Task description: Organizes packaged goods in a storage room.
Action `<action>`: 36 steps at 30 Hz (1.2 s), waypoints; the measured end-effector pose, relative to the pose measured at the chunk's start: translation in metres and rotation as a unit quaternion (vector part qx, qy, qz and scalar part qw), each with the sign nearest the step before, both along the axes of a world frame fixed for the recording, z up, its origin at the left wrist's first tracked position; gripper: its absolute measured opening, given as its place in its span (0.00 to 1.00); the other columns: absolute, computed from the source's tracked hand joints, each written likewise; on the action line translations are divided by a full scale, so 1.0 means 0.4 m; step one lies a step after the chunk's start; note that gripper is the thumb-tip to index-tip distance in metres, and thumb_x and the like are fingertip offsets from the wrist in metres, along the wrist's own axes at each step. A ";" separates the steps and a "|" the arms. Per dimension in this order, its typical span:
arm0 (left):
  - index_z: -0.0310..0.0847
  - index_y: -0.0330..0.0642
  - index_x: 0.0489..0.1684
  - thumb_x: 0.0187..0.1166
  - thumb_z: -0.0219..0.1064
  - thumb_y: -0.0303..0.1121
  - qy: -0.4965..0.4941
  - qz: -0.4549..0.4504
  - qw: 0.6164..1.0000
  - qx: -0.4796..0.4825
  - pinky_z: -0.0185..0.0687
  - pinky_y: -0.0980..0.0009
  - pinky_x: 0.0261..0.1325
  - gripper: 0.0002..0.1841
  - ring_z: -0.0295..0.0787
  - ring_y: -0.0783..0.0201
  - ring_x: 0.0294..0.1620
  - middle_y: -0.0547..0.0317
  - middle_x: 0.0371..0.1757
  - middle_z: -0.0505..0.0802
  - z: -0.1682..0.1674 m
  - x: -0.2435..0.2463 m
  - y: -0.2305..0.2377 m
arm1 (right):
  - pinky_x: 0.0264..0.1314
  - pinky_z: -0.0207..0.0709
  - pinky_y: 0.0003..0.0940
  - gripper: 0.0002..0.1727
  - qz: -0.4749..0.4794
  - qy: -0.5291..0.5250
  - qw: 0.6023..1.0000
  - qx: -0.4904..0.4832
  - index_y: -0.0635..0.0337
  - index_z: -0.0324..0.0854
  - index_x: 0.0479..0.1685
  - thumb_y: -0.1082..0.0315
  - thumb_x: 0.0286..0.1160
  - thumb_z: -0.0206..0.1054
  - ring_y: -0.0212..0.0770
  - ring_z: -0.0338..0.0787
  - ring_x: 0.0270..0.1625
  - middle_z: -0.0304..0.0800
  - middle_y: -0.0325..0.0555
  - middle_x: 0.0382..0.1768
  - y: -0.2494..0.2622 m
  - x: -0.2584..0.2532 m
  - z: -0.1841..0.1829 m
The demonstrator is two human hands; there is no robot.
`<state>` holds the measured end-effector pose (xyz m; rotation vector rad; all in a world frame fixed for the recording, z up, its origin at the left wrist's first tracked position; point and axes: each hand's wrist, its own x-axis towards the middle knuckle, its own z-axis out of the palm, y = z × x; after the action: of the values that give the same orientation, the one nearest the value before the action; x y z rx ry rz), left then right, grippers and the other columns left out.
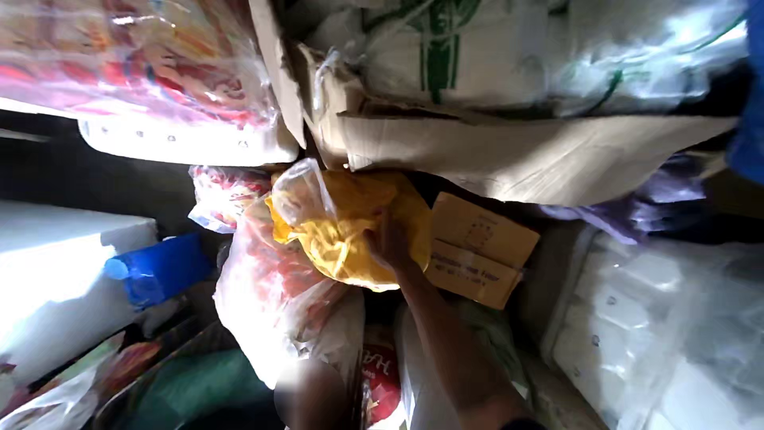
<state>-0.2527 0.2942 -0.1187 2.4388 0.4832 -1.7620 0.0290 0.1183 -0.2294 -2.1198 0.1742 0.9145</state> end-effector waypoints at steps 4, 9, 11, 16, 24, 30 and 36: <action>0.77 0.54 0.81 0.72 0.68 0.63 0.016 0.007 1.000 -0.012 0.79 0.39 0.66 0.38 0.79 0.36 0.74 0.42 0.80 0.79 0.066 0.073 -0.025 | 0.81 0.63 0.67 0.51 0.218 0.150 0.960 -0.096 0.62 0.60 0.89 0.45 0.67 0.76 0.64 0.80 0.76 0.81 0.64 0.73 0.049 -0.023 0.114; 0.52 0.42 0.94 0.61 0.80 0.64 -0.103 0.128 0.986 -0.020 0.76 0.36 0.71 0.60 0.79 0.35 0.76 0.35 0.84 0.75 0.069 0.071 0.023 | 0.85 0.59 0.60 0.26 0.228 0.158 0.960 -0.039 0.58 0.82 0.72 0.60 0.75 0.70 0.59 0.81 0.74 0.88 0.59 0.66 0.007 -0.071 0.303; 0.40 0.32 0.95 0.49 0.91 0.51 -0.273 0.246 0.930 -0.027 0.70 0.28 0.74 0.72 0.68 0.22 0.81 0.20 0.87 0.62 0.045 0.105 0.064 | 0.87 0.56 0.59 0.29 0.247 0.159 0.956 0.001 0.58 0.81 0.75 0.60 0.73 0.72 0.60 0.80 0.76 0.87 0.61 0.68 -0.029 -0.140 0.370; 0.55 0.44 0.94 0.48 0.88 0.33 -0.300 0.040 0.948 -0.101 0.41 0.18 0.83 0.60 0.30 0.16 0.91 0.17 0.92 0.37 0.054 0.392 0.149 | 0.82 0.60 0.63 0.25 0.302 0.123 0.944 0.055 0.58 0.85 0.69 0.62 0.70 0.73 0.61 0.85 0.69 0.91 0.61 0.61 -0.006 -0.287 0.446; 0.78 0.24 0.71 0.73 0.74 0.30 -0.054 0.015 0.985 -0.164 0.65 0.42 0.83 0.27 0.74 0.34 0.80 0.27 0.73 0.83 0.106 0.432 0.042 | 0.86 0.63 0.53 0.33 0.006 0.155 0.988 0.013 0.69 0.75 0.78 0.70 0.71 0.75 0.60 0.77 0.80 0.80 0.67 0.74 -0.106 -0.239 0.491; 0.85 0.21 0.55 0.73 0.74 0.31 -0.005 0.007 0.980 -0.200 0.74 0.39 0.73 0.20 0.85 0.31 0.64 0.25 0.55 0.90 0.423 0.413 0.089 | 0.80 0.71 0.54 0.27 -0.077 0.137 0.986 0.051 0.76 0.81 0.67 0.74 0.66 0.76 0.66 0.83 0.71 0.85 0.75 0.63 -0.141 -0.351 0.648; 0.85 0.19 0.53 0.75 0.69 0.23 -0.058 0.082 0.960 -0.261 0.83 0.48 0.62 0.14 0.90 0.43 0.52 0.30 0.48 0.92 0.757 0.331 0.110 | 0.35 0.83 0.45 0.11 -0.136 -0.152 0.970 0.131 0.68 0.84 0.24 0.72 0.42 0.79 0.46 0.91 0.30 0.89 0.54 0.25 -0.166 -0.436 0.951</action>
<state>-0.1203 0.3383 0.1842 2.0489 0.1696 -1.4417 -0.1455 0.0518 0.1511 -1.9010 0.1704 0.4208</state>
